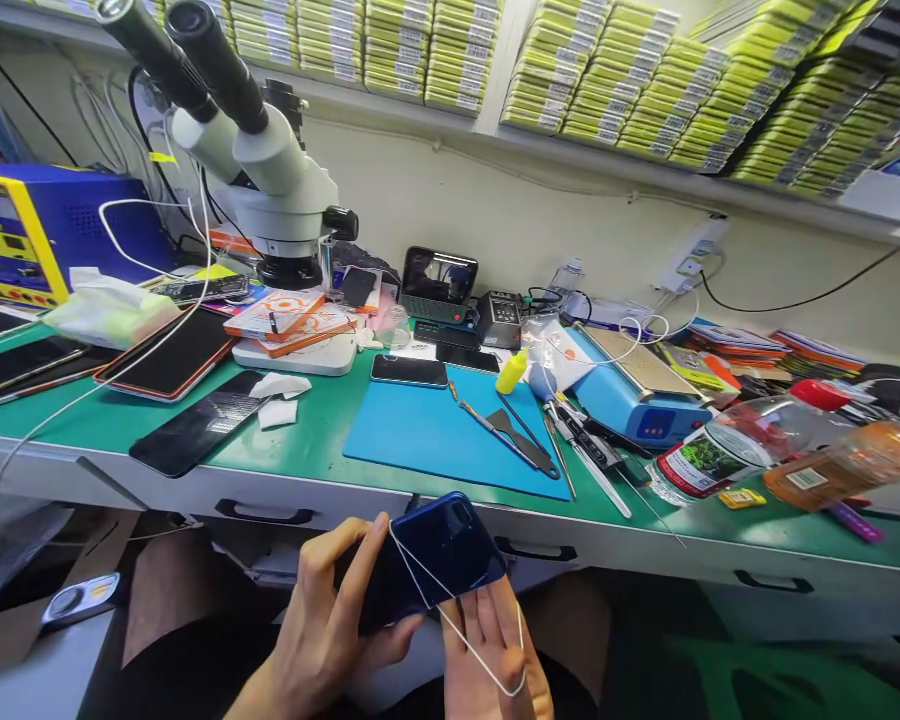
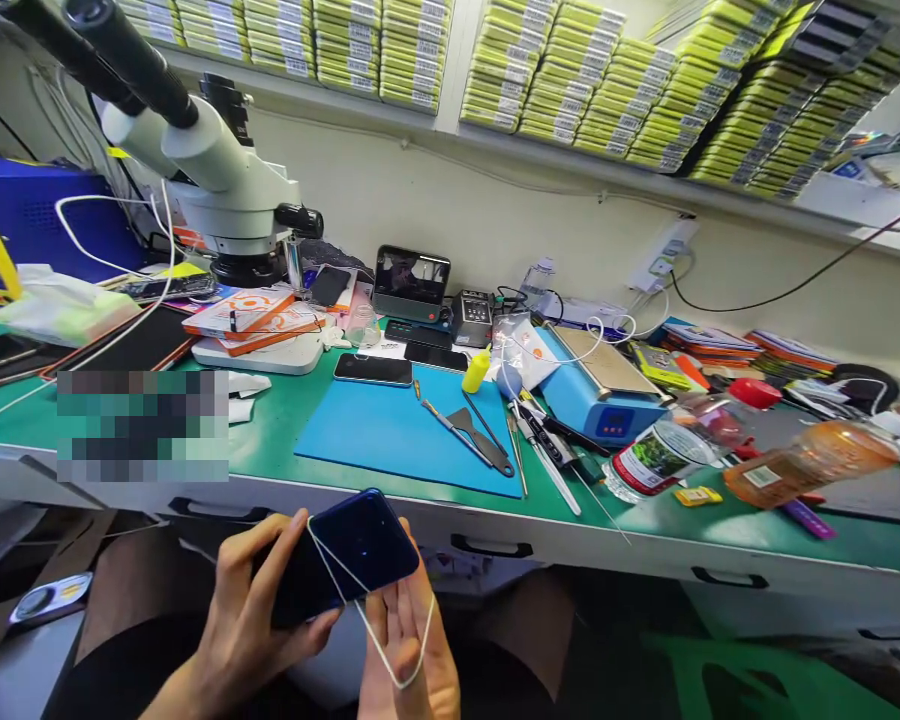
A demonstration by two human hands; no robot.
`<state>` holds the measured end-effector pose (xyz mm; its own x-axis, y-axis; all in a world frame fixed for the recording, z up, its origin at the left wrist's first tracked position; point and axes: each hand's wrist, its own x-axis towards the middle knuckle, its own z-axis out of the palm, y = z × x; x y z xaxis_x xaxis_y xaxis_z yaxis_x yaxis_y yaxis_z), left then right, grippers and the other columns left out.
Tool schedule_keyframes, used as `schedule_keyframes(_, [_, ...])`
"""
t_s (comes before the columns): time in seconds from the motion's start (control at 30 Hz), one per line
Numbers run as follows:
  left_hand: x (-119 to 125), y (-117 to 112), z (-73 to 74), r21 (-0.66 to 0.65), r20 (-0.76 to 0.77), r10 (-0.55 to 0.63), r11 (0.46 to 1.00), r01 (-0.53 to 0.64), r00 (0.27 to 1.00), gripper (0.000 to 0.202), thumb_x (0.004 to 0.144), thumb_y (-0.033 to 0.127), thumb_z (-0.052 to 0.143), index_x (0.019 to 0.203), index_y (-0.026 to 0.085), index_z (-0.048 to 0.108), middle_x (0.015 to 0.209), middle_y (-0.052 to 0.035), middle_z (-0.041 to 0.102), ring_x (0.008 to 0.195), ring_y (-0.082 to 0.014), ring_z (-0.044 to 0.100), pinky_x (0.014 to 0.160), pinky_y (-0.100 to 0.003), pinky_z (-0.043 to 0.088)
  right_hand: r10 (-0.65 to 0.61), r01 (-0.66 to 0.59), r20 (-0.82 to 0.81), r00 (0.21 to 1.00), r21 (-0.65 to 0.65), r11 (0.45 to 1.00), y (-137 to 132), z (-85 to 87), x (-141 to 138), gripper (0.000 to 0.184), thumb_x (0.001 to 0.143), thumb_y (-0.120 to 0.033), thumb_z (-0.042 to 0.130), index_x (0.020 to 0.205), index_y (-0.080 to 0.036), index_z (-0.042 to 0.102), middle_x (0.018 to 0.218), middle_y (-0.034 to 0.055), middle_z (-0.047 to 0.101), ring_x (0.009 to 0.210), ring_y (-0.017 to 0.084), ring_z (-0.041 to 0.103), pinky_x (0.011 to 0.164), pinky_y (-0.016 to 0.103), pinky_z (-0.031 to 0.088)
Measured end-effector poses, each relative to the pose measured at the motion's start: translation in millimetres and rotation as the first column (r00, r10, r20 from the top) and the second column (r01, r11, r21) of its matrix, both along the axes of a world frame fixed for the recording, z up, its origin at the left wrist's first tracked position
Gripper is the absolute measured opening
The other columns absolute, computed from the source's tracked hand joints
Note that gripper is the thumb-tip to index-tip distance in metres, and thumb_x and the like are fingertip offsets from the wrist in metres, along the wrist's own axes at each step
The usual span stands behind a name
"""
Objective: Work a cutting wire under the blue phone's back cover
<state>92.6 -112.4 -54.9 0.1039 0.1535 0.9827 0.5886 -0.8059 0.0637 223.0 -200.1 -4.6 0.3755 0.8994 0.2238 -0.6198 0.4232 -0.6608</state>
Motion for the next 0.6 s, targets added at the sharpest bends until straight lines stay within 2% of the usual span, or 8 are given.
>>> schedule_keyframes(0.1, [-15.6,7.4,7.2,0.078,-0.079,-0.037,0.996,0.043,0.996,0.08,0.103,0.026,0.068,0.171,0.007,0.03,0.127,-0.022,0.05,0.124,-0.0279,0.053,0.107,-0.039,0.045,0.014,-0.008,0.053,0.999,-0.11,0.994,-0.8,2.1,6.6,0.063,0.067,-0.069,0.09,0.119,-0.035,0.083,0.141,0.0108,0.065,0.128,0.031,0.065,0.118,0.044,0.048])
schedule_keyframes(0.2, [-30.7,12.6,10.8,0.143,-0.243,-0.089,0.982,0.126,0.966,0.084,0.099,0.014,0.072,0.17,0.004,0.029,0.124,-0.0188,0.05,0.12,-0.0242,0.054,0.104,-0.037,0.048,0.21,-0.166,0.234,0.949,-0.194,0.967,0.0,0.4,21.4,0.076,0.067,-0.075,0.087,0.125,-0.026,0.082,0.137,0.0168,0.066,0.132,0.038,0.06,0.126,0.052,0.034])
schedule_keyframes(0.27, [-40.0,13.6,13.2,0.124,-0.304,-0.142,0.974,0.187,0.942,0.069,0.098,0.011,0.072,0.159,0.0,0.042,0.125,-0.0176,0.05,0.12,-0.0234,0.054,0.102,-0.036,0.049,0.294,-0.232,0.326,0.898,-0.214,0.949,2.6,-3.7,32.7,0.07,0.07,-0.07,0.087,0.121,-0.022,0.083,0.126,0.0165,0.07,0.128,0.037,0.061,0.123,0.051,0.035])
schedule_keyframes(0.37, [-52.5,11.6,20.9,0.082,-0.348,-0.152,0.978,0.192,0.925,0.043,0.097,0.01,0.073,0.137,0.001,0.058,0.128,-0.017,0.052,0.12,-0.0244,0.055,0.1,-0.036,0.051,0.294,-0.234,0.466,0.834,-0.183,0.955,7.6,-6.9,47.1,0.054,0.082,-0.059,0.085,0.122,-0.023,0.082,0.109,0.0117,0.072,0.108,0.026,0.065,0.102,0.038,0.049])
schedule_keyframes(0.4, [-56.4,10.5,24.9,0.089,-0.387,-0.123,0.981,0.17,0.914,0.04,0.099,0.01,0.071,0.137,0.004,0.059,0.128,-0.0155,0.053,0.12,-0.0237,0.056,0.1,-0.035,0.051,0.284,-0.216,0.528,0.8,-0.188,0.958,8.7,-5.2,50.7,0.049,0.085,-0.056,0.083,0.122,-0.024,0.082,0.106,0.0098,0.072,0.103,0.023,0.065,0.095,0.033,0.05])
schedule_keyframes(0.5, [-67.1,7.4,38.9,0.156,-0.51,-0.019,0.981,0.114,0.86,0.037,0.107,0.014,0.061,0.144,0.01,0.058,0.128,-0.0114,0.055,0.112,-0.0201,0.059,0.094,-0.034,0.053,0.293,-0.164,0.643,0.707,-0.254,0.953,9.4,8.8,57.7,0.04,0.089,-0.049,0.082,0.122,-0.026,0.083,0.109,0.0073,0.074,0.106,0.021,0.067,0.097,0.028,0.05])
schedule_keyframes(0.6, [-75.5,4.9,54.3,0.122,-0.592,-0.057,0.98,0.159,0.804,0.049,0.107,0.009,0.055,0.156,0.01,0.049,0.134,-0.0122,0.052,0.108,-0.0208,0.058,0.092,-0.038,0.052,0.297,-0.16,0.703,0.646,-0.256,0.953,9.0,24.9,61.1,0.038,0.091,-0.048,0.081,0.123,-0.029,0.082,0.114,0.0077,0.075,0.109,0.022,0.07,0.1,0.029,0.052])
